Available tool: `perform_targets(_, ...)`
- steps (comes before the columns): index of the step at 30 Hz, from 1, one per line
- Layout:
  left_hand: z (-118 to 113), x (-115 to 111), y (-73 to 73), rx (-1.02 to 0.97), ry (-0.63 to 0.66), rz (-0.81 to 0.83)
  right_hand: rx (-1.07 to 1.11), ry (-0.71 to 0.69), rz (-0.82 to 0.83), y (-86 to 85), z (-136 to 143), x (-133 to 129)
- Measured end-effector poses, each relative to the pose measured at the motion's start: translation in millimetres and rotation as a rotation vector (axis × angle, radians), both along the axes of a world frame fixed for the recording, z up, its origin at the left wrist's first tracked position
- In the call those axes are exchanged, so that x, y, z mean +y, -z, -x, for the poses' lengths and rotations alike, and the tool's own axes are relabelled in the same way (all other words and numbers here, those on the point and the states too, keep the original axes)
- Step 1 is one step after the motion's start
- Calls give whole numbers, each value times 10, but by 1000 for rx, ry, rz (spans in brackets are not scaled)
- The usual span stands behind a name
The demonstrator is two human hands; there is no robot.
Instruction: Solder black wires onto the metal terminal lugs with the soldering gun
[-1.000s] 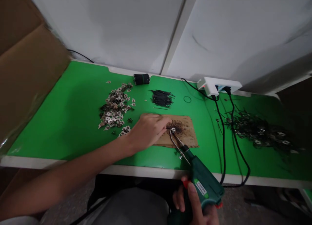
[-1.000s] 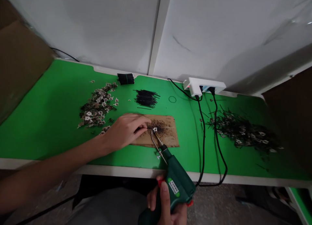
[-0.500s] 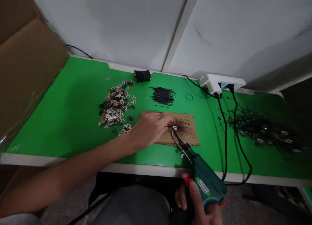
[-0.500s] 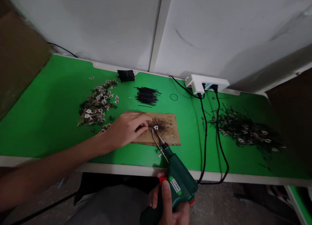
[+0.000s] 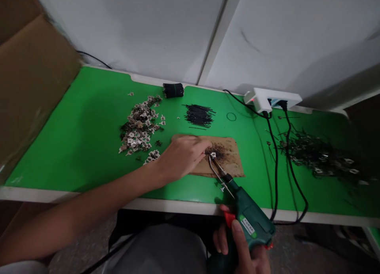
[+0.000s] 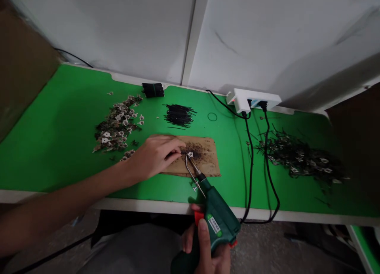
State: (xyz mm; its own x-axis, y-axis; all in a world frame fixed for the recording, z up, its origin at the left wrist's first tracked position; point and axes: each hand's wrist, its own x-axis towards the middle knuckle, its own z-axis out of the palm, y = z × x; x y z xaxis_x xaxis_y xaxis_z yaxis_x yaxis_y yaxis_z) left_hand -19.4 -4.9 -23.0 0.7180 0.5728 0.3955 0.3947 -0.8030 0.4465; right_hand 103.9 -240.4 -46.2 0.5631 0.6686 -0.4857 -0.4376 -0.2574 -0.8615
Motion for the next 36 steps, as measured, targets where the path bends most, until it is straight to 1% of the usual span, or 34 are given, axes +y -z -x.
perform_targets(5,-10,-1,-19,30,-3,11,2,3,-54,8,-4,7)
perform_targets(10,-14,3,-23,50,-1,5,-4,-16,45,-132,46,49)
perform_targets(13,-15,6,-28,71,-5,13,-26,18,46,-171,74,69)
perform_targets(17,-20,6,-40,81,-7,31,14,8,11,-109,47,48)
perform_targets(22,-31,3,-38,77,-10,28,33,-17,32,12,-26,-34)
perform_targets(26,-38,2,-36,82,-16,38,56,-3,8,67,-73,-68)
perform_targets(30,-45,8,-49,103,-12,70,63,-31,-31,47,-70,-36)
perform_targets(33,-43,12,-60,109,-4,72,9,-11,15,1,-15,-3)
perform_targets(36,-39,14,-59,102,-5,54,-29,29,24,-39,61,25)
